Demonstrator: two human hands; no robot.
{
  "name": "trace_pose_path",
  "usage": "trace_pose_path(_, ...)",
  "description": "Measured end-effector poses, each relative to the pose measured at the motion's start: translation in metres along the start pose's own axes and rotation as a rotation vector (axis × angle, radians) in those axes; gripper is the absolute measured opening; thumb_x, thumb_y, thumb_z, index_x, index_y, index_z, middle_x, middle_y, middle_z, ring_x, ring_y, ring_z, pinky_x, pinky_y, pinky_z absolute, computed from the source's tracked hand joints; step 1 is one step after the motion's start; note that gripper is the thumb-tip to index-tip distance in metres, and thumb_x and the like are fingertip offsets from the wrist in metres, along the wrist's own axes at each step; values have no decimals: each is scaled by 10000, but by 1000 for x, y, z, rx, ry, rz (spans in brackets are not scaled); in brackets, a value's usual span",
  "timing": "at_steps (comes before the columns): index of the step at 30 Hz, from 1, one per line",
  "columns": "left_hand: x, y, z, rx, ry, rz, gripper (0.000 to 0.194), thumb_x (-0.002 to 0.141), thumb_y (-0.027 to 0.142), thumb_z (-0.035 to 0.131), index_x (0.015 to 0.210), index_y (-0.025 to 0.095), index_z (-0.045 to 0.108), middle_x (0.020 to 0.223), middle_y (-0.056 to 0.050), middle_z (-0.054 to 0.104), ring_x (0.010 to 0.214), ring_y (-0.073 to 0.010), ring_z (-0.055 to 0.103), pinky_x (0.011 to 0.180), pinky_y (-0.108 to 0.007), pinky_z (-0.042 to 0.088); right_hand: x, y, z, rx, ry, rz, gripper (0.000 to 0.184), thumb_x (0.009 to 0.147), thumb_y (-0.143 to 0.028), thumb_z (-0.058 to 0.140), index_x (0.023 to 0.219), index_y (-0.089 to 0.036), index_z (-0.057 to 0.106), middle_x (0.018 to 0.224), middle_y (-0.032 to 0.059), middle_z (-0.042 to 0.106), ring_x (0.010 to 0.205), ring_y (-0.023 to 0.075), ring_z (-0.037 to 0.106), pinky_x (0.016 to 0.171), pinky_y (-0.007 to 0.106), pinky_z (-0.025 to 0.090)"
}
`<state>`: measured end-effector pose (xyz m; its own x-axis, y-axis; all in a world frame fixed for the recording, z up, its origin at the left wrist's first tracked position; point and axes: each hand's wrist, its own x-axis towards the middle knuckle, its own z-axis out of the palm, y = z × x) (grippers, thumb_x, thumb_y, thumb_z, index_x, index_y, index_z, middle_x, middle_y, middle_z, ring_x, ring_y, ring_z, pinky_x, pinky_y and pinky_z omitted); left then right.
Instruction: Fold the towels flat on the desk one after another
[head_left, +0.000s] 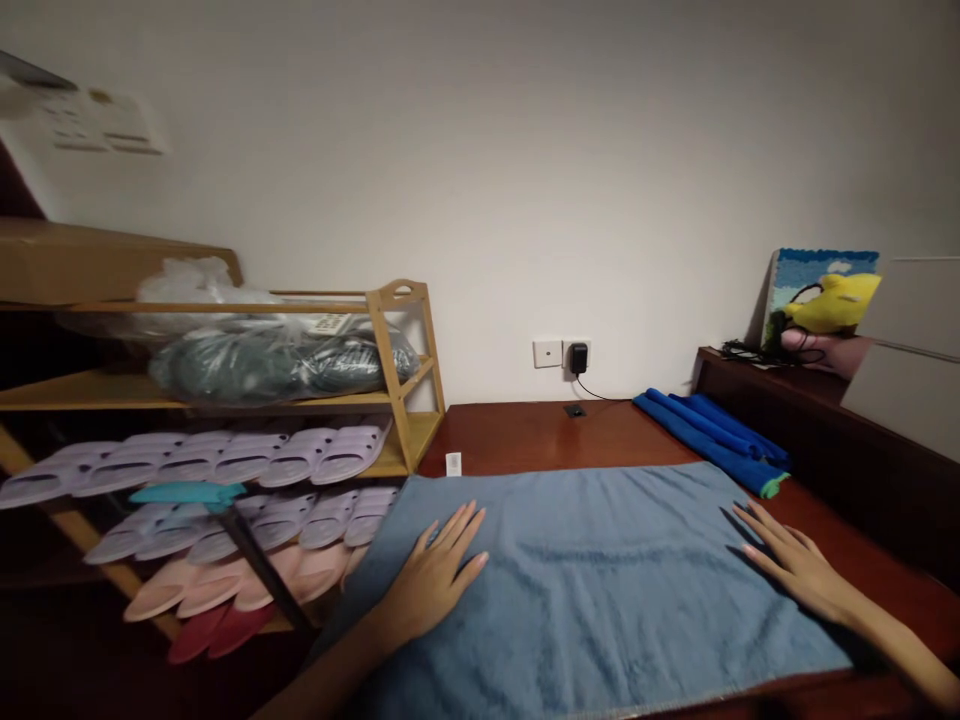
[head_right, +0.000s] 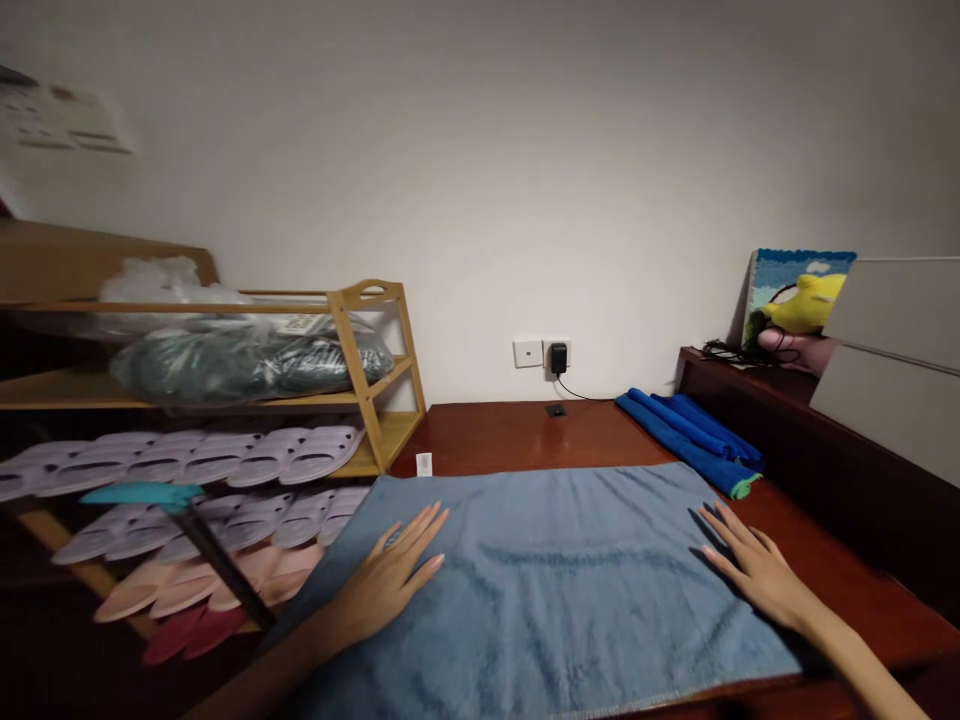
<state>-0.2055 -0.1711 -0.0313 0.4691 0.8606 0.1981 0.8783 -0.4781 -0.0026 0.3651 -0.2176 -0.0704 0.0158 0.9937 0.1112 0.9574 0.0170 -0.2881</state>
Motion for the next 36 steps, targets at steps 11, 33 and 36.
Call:
trace_pose_path(11,-80,-30,11,76,122,0,551,924,497,379,1438,350,246,1444,4,379,1296,-236,407,1019,-430,375,-45,15,2,-65,-2,-12,652,860,-624,339,1444,-434,118,1520,-76,152,1376,245,222,1115,483,222)
trace_pose_path(33,-73,2,-14,50,62,-50,485,938,464,332,1390,299,396,1441,-33,389,1323,-257,362,1046,-484,322,77,-104,-11,-15,-225,-159,694,856,-685,229,1438,-309,277,1523,39,204,1409,239,122,1118,512,97)
trace_pose_path(36,-62,50,-24,-26,17,105,462,969,383,287,1428,339,298,1484,9,304,1349,-223,317,1070,-450,305,118,-149,9,-20,-203,-136,753,829,-728,226,1436,-287,286,1518,78,227,1403,275,143,1093,554,117)
